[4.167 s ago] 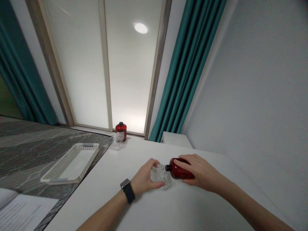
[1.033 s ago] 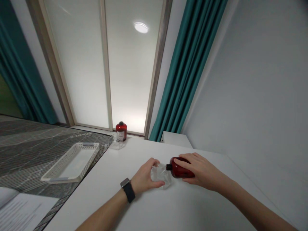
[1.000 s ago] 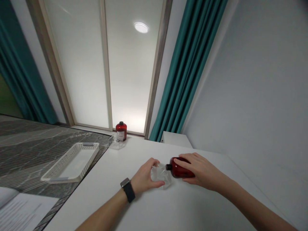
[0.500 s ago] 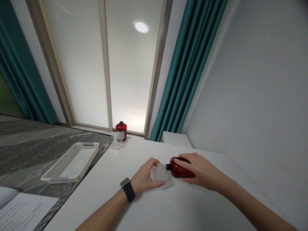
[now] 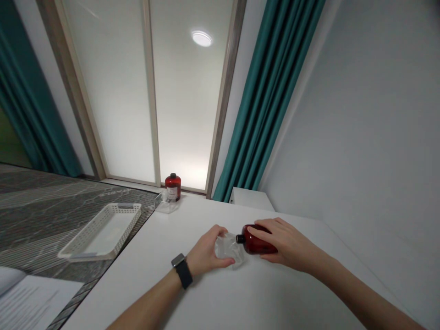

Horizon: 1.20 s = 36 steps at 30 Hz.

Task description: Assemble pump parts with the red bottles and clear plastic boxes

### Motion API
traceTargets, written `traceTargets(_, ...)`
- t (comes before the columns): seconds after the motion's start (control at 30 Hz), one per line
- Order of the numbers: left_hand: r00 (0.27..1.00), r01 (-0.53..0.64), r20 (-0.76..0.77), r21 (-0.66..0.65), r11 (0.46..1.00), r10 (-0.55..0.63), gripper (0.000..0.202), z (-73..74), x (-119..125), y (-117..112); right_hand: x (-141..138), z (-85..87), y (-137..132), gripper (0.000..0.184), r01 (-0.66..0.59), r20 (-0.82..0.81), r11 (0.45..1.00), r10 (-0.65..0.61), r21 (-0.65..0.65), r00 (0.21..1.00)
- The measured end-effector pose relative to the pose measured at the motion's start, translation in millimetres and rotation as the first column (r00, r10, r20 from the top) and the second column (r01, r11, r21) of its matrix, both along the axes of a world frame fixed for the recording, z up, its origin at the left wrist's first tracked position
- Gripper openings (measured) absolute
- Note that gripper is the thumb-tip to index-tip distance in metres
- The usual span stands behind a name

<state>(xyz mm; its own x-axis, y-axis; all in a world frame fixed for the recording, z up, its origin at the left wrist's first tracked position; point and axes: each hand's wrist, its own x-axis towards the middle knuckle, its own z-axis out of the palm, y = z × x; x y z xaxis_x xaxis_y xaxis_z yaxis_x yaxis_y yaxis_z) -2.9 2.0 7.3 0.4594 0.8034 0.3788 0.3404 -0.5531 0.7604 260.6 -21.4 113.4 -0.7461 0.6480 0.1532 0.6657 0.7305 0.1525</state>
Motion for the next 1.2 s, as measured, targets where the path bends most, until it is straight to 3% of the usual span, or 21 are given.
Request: traceTargets(1.2, 1.000, -0.005, -0.007, -0.001, 1.000, 0.005, 0.053, 1.2, -0.3, 0.0, -1.8, 1.9, -0.1, 0.067, 0.000, 0.014, 1.000, 0.000, 0.017, 1.000)
